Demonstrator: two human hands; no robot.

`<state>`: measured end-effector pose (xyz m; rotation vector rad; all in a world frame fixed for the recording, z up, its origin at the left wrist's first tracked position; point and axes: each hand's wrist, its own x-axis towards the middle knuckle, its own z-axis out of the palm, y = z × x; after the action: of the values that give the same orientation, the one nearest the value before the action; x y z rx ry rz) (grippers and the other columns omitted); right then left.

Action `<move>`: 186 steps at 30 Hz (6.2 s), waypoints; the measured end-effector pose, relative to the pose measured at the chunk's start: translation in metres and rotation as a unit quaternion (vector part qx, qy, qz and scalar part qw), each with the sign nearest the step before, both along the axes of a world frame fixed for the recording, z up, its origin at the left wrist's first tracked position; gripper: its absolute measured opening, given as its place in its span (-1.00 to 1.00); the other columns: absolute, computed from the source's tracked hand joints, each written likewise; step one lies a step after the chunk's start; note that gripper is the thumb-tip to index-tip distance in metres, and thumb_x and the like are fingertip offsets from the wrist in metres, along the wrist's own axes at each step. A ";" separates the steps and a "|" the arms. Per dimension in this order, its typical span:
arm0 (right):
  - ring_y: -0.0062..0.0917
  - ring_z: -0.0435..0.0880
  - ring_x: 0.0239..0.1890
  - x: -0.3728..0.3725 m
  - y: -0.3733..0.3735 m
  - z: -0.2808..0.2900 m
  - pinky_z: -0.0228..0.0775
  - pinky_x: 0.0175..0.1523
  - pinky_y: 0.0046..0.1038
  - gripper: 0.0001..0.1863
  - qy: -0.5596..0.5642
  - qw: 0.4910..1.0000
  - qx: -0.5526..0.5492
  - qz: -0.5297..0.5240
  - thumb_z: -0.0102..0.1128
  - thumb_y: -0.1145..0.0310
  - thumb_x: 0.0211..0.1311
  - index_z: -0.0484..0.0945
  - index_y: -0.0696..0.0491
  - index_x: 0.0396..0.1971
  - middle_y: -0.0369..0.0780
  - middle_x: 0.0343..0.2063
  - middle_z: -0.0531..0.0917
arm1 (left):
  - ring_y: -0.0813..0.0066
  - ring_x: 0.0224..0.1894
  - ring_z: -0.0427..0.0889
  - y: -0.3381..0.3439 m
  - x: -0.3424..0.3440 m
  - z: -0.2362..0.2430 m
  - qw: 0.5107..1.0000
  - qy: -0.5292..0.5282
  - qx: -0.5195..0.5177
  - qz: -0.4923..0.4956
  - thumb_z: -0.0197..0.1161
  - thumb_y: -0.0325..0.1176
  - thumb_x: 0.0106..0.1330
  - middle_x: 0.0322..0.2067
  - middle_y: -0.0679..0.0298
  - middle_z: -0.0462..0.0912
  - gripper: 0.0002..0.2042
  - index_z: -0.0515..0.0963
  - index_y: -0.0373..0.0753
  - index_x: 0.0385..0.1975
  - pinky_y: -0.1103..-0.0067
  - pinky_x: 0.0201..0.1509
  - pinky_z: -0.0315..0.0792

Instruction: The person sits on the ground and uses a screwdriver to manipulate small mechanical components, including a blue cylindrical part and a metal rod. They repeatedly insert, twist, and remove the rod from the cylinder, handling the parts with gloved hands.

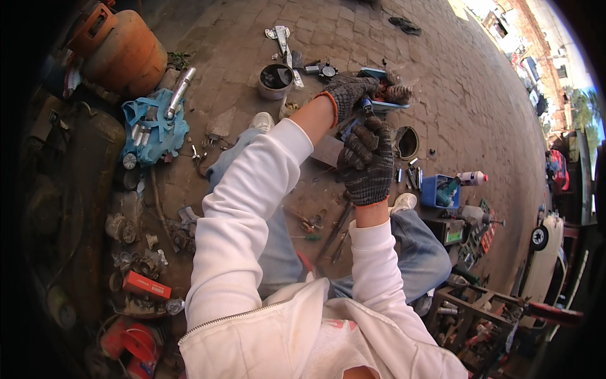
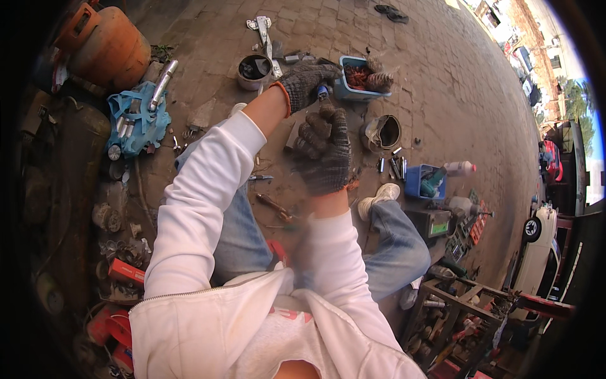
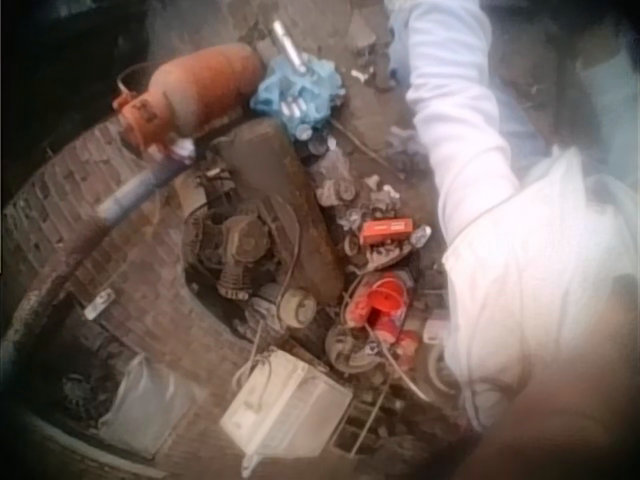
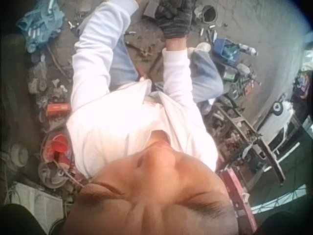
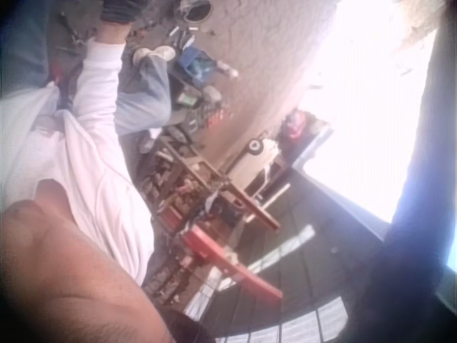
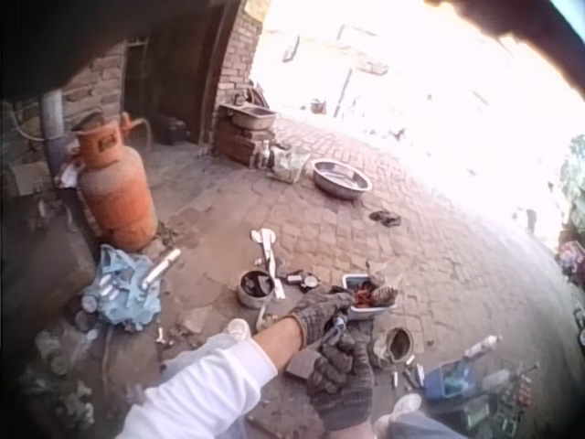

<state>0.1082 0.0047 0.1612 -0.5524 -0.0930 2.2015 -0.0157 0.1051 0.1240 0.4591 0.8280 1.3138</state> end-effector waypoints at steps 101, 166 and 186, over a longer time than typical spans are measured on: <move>-0.80 0.34 -0.68 0.062 0.044 -0.044 0.12 -0.61 -0.73 -0.84 -0.400 0.813 0.419 0.054 0.15 0.37 0.21 0.50 0.06 -0.23 -0.46 -0.65 0.44 | 0.24 -0.44 0.60 0.011 0.018 -0.011 0.836 0.543 0.080 0.006 0.23 -0.01 0.09 -0.40 0.03 0.63 -0.55 0.59 -0.35 -0.28 0.44 -0.24 0.44; -0.66 0.52 -0.37 0.021 0.012 -0.011 0.38 -0.23 -0.60 -0.81 -0.430 0.847 0.310 -0.044 0.12 0.47 0.21 0.51 0.14 -0.18 -0.28 -0.36 0.60 | 0.70 -0.61 0.41 -0.019 -0.008 0.036 0.911 0.299 0.244 0.147 0.20 -0.24 0.22 -0.65 0.36 0.55 -0.74 0.58 -0.33 -0.54 0.70 -0.56 0.29; -0.68 0.51 -0.28 0.020 0.017 -0.012 0.36 -0.12 -0.60 -0.86 -0.482 0.779 0.396 -0.066 0.15 0.50 0.16 0.56 0.13 -0.27 -0.30 -0.37 0.60 | 0.47 -0.52 0.52 -0.001 -0.024 0.005 0.639 0.621 0.453 -0.008 0.01 -0.45 0.25 -0.46 0.25 0.58 -0.78 0.56 -0.13 -0.17 0.58 -0.42 0.44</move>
<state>0.1282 0.0216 0.1496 -1.0636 -1.3951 1.3203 -0.0397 0.1038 0.1294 2.3675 1.1607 1.1975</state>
